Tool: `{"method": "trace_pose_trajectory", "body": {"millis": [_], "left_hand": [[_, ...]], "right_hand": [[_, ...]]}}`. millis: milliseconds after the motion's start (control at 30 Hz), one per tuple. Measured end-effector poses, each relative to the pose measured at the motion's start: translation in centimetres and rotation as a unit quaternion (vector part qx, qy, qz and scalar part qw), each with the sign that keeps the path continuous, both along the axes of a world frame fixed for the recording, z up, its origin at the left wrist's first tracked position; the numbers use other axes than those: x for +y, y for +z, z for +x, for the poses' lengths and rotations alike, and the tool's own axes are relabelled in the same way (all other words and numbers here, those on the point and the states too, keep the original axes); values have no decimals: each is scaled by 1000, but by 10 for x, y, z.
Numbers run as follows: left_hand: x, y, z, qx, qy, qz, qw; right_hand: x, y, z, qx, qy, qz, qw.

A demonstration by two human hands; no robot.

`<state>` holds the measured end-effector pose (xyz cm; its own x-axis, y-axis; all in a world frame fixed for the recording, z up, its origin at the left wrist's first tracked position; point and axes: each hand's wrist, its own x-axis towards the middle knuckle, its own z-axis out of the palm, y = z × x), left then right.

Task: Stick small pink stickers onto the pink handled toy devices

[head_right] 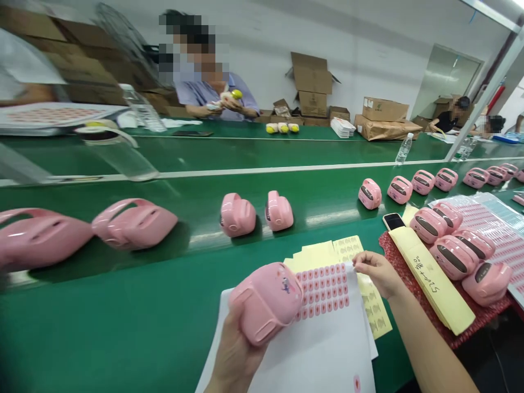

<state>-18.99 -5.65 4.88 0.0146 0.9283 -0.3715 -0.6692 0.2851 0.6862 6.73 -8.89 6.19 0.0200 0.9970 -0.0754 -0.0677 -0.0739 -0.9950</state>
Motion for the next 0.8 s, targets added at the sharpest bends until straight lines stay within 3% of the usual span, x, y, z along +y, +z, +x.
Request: {"method": "trace_pose_trajectory", "body": {"millis": [133,267,467,800], "left_hand": [[-6,20,20,80,42,35,995],[-8,26,22,111,37,57,991],[-8,26,20,107,54,60,991],[-9,24,17,60,85,58,993]], "right_hand": [[7,27,-67,88,5,26,996],[14,38,-111,63,12,11,998],[21,33,-122,19,-18,-13,1000],[22,22,-131,6,-56,11,998]]}}
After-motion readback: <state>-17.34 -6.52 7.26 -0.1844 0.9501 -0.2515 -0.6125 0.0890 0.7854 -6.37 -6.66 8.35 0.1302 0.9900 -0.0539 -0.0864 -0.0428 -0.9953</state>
